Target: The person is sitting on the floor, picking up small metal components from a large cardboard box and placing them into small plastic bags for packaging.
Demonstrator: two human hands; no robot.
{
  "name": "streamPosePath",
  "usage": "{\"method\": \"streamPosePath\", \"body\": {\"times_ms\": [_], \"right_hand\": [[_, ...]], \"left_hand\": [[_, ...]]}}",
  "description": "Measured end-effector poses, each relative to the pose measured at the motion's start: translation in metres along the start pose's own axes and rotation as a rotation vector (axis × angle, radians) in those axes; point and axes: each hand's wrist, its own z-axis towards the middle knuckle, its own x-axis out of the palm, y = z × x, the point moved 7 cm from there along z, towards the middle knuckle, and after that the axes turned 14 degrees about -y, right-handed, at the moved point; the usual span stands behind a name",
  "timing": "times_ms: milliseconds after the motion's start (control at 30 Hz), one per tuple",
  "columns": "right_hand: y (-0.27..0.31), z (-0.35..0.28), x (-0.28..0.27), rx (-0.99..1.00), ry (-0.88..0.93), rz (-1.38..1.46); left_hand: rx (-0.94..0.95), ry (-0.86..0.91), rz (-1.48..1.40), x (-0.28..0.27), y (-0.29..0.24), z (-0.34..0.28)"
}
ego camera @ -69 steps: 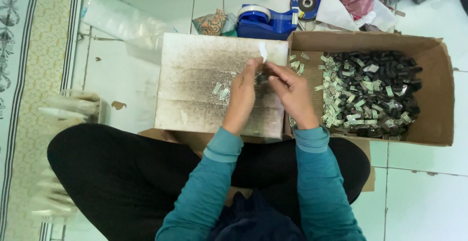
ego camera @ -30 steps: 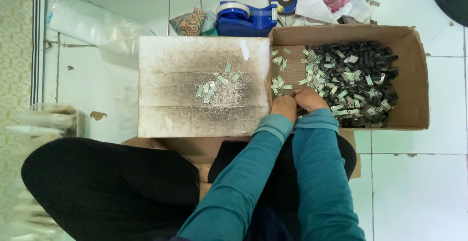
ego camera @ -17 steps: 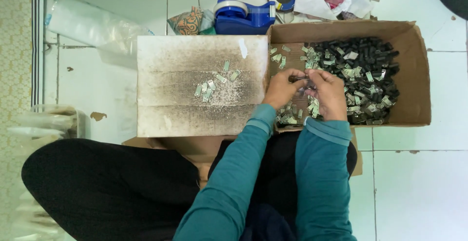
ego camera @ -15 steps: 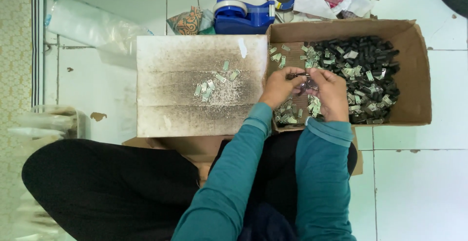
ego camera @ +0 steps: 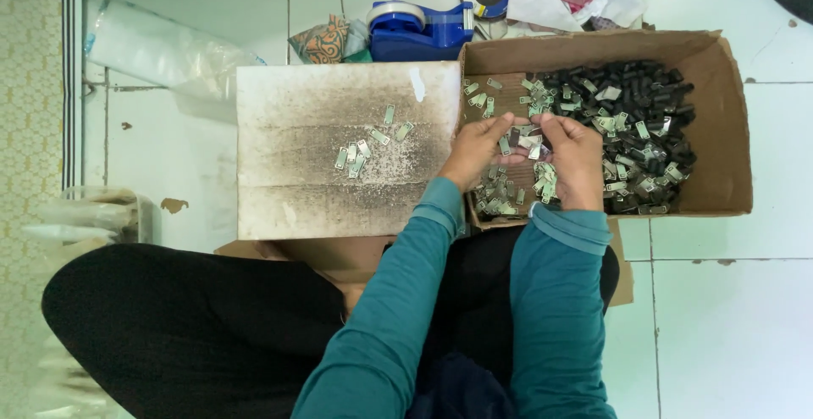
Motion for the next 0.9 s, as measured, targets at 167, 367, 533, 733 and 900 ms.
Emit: {"method": "streamPosePath", "body": {"times_ms": [167, 367, 533, 733, 900], "right_hand": [[-0.002, 0.004, 0.002, -0.046, 0.077, 0.129], [0.018, -0.003, 0.001, -0.138, 0.099, 0.136], [0.024, -0.006, 0.002, -0.192, 0.1, 0.149], [0.031, -0.009, -0.001, -0.221, 0.067, 0.141], [0.02, -0.001, 0.002, -0.198, 0.06, 0.206]], "left_hand": [[0.039, 0.009, -0.07, -0.002, 0.008, 0.01], [0.072, 0.026, -0.134, 0.0, -0.01, -0.006], [0.099, 0.074, -0.173, -0.005, -0.003, 0.002], [0.149, 0.055, -0.078, -0.006, -0.001, 0.002], [0.166, 0.102, -0.118, -0.007, 0.002, 0.006]]}}
